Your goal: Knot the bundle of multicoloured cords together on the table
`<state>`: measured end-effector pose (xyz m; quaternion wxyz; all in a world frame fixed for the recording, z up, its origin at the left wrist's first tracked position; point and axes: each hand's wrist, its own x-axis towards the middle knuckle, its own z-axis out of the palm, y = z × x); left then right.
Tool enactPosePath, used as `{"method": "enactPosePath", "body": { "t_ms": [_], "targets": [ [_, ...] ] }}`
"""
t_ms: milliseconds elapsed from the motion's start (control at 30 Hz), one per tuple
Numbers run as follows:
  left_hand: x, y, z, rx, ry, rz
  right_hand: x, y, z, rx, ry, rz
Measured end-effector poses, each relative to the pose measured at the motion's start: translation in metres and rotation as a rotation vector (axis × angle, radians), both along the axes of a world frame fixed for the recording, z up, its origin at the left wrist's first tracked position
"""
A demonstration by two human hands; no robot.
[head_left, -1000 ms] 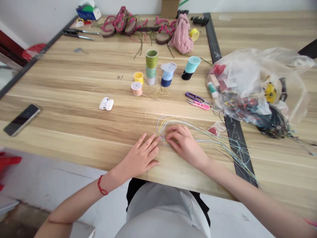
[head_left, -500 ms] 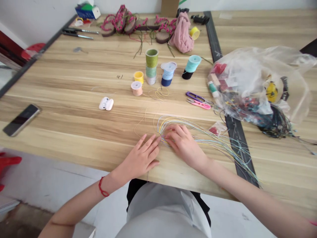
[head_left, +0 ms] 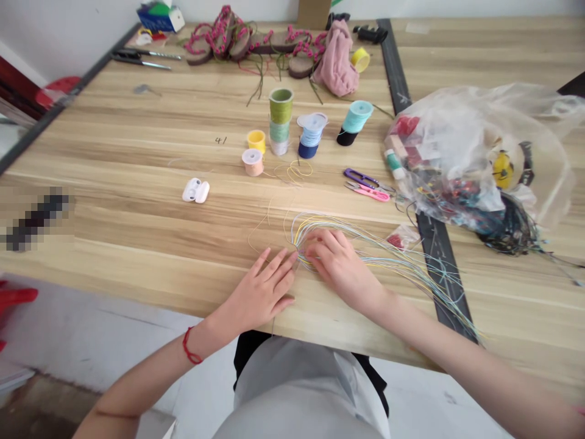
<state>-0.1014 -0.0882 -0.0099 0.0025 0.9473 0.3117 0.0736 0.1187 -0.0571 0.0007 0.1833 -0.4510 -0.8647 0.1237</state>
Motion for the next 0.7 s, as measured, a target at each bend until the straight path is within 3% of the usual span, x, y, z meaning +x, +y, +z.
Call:
{"method": "enactPosePath", "body": {
  "t_ms": [400,700],
  "targets": [
    [0.0002,0.0,0.0009,0.005,-0.007,-0.001,0.005,-0.0063,-0.0028,-0.064,0.044,-0.064],
    [0.0,-0.0005,-0.0001,0.001,-0.008,0.004,0.0058,-0.002,-0.0017,0.068,-0.013,-0.137]
  ]
}}
